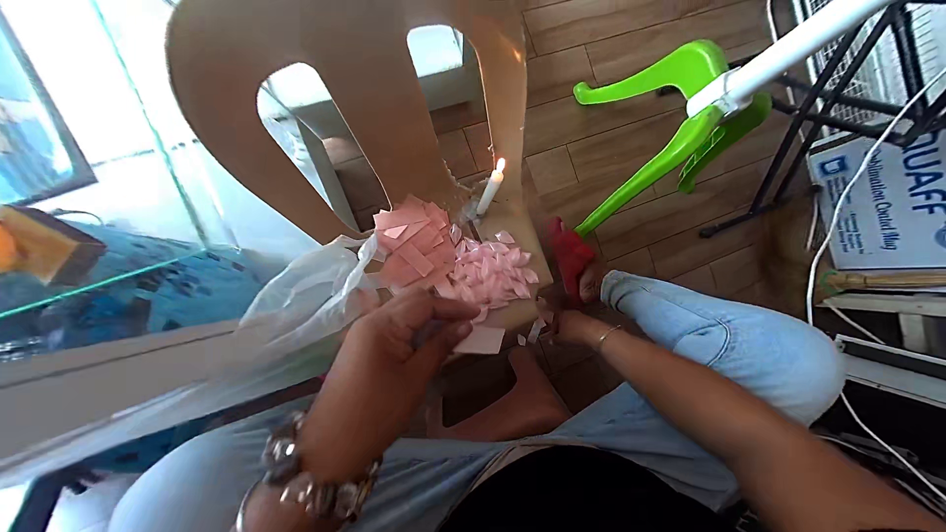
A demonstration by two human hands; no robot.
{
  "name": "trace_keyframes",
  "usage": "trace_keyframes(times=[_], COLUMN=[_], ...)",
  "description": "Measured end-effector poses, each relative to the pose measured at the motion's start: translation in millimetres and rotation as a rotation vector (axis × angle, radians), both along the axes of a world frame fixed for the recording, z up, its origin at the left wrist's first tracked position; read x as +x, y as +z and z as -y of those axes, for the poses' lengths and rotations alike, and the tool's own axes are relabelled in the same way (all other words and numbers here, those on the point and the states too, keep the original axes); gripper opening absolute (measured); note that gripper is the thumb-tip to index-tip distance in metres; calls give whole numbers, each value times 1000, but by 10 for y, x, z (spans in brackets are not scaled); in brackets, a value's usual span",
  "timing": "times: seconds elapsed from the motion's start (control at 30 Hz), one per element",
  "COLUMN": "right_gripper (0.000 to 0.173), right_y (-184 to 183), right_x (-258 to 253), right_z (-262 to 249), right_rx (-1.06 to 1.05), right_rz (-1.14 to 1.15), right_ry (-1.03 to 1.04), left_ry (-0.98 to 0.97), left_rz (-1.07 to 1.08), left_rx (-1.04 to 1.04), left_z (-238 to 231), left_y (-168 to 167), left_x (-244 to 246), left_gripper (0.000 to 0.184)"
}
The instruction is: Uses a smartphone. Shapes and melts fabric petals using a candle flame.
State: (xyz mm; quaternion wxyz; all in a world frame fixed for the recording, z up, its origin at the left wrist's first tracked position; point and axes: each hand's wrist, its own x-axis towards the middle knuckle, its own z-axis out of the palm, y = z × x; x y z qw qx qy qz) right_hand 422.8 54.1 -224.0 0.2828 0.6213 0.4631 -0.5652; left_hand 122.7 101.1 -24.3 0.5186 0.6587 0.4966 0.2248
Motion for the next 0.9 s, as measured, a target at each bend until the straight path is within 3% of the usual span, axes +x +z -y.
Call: trace_keyframes(times=[0.1, 0.2, 0.33, 0.4, 0.67, 0.9], right_gripper=[57, 70, 93, 97, 60, 38], right_y=[-675, -1214, -1317, -1349, -1517, -1677], right_x=[21, -1, -11, -18, -92, 36], right_z=[129, 222, 238, 295, 431, 508], right_rx=[127, 311, 337, 324, 361, 335], right_rz=[150, 147, 73, 77, 90, -56], right_ry=[-178, -268, -7, -2, -24, -156], left_ry=[30, 10, -27, -31, -60, -28], left_rz=[1, -7, -22, -27, -6, -22], left_rx=[51, 92, 42, 8, -88, -97], left_z=[44, 104, 129, 130, -14, -65], left_y=[-40, -97, -150, -197, -267, -313], left_x=[-145, -235, -251, -225, -76, -109], left_gripper=[16, 21, 21, 21, 18, 18])
